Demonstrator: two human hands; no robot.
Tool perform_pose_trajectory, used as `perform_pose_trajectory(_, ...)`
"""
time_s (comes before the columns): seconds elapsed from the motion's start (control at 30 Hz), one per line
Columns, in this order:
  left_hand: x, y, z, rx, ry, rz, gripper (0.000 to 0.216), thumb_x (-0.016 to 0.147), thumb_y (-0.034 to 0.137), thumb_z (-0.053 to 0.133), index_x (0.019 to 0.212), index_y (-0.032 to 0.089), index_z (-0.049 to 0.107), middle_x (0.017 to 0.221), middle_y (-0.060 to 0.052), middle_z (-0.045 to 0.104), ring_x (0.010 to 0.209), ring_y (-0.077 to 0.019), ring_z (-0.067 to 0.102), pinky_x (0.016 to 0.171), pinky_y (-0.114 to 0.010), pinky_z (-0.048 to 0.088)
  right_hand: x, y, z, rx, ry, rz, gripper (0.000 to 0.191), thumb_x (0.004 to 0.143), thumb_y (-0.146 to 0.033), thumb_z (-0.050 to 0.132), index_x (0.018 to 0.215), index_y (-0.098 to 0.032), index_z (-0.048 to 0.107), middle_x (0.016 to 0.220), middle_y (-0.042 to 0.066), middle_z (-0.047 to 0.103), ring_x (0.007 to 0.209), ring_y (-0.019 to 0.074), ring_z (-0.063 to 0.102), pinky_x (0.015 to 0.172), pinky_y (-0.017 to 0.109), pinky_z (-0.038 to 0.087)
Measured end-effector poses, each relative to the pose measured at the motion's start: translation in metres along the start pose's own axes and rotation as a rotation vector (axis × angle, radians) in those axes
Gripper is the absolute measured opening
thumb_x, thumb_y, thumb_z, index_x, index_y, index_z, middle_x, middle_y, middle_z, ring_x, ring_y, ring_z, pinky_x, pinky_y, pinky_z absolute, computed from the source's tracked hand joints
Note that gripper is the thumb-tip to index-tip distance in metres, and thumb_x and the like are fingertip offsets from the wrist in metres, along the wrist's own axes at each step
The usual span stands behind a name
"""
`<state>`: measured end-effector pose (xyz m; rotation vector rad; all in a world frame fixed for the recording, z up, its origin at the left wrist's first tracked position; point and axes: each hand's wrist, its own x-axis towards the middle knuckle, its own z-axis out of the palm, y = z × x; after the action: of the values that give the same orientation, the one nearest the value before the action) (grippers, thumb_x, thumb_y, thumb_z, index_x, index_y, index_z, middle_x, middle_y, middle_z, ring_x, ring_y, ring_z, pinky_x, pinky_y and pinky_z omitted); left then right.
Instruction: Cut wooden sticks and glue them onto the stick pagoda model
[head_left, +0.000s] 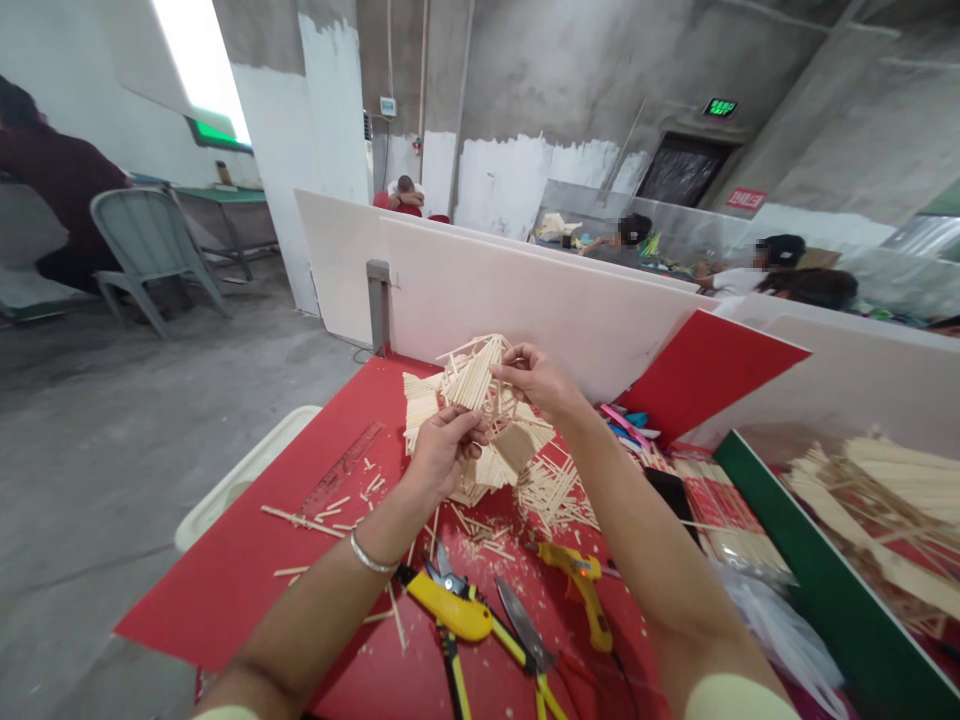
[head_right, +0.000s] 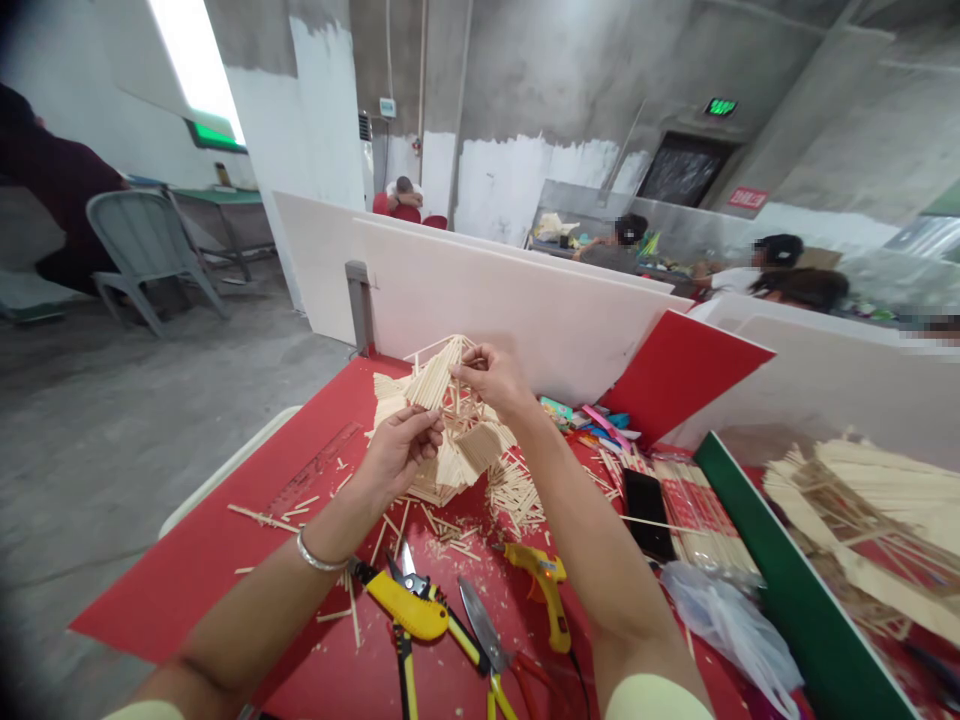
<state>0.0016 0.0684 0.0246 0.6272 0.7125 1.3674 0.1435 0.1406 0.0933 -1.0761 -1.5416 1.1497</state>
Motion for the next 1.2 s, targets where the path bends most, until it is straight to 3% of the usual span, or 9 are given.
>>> perform_pose_trajectory(1.2,0.0026,-0.0021,-0.0027,0.0,-0.012,0.003,0.024,0.061,0.024,0.078,0.072,0.012,0.061,0.064,-0.002,0.065,0.049,-0.0077,0.057,0.039,-0.017,0.039,0.0015,0.0039,-0.0002,-0.015,0.013,-0.019,0.044,0.057,-0.043,0.081,0.077,-0.021,0.048,0.056,-0.009,0.053,0.036,0.0028,0.038,0.032,0.017,0.028)
